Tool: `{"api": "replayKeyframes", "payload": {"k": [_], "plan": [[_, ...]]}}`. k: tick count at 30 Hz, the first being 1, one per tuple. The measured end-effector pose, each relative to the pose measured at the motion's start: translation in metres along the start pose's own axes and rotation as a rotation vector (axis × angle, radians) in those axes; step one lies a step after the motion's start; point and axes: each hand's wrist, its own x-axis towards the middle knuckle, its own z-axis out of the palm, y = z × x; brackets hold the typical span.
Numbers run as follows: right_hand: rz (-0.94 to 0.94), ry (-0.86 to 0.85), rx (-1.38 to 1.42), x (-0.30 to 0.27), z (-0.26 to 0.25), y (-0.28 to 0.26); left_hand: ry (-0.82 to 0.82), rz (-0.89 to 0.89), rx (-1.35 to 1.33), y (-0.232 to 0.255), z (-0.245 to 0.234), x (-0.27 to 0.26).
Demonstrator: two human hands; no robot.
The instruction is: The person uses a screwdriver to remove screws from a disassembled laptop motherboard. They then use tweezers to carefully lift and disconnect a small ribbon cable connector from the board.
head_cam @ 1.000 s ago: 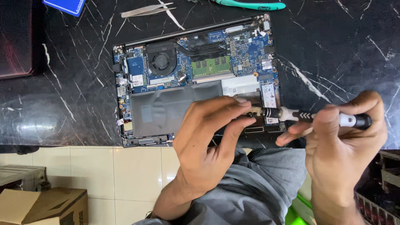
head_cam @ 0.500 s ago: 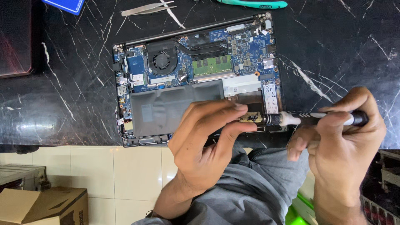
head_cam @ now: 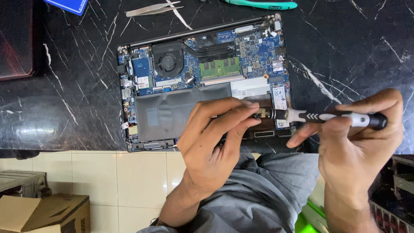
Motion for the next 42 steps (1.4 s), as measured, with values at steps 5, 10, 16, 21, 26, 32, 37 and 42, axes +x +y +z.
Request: {"api": "replayKeyframes", "payload": {"k": [5,10,16,21,26,32,37,42], "plan": [[-0.038,0.024,-0.062,-0.001,0.005,-0.008,-0.013,-0.004,0.018,0.002,-0.001,0.002],[-0.050,0.018,-0.161,-0.003,0.007,-0.013,-0.027,-0.005,0.034,-0.001,0.000,0.000],[-0.154,-0.014,-0.294,-0.005,0.003,-0.001,-0.010,0.022,0.096,-0.005,0.000,-0.003],[-0.241,-0.007,-0.433,-0.009,0.000,0.007,-0.045,-0.028,0.186,0.001,-0.003,-0.001],[-0.319,0.025,-0.525,-0.015,-0.010,0.032,-0.078,-0.025,0.238,0.001,-0.007,0.001],[-0.308,0.018,-0.507,-0.012,-0.006,0.030,0.005,-0.116,0.250,-0.005,-0.006,0.001],[-0.321,0.038,-0.532,-0.008,0.000,0.022,0.111,-0.318,-0.130,-0.003,-0.006,0.003],[-0.318,-0.097,-0.279,-0.008,0.011,0.000,0.190,-0.604,-0.894,-0.020,-0.002,-0.008]]}}
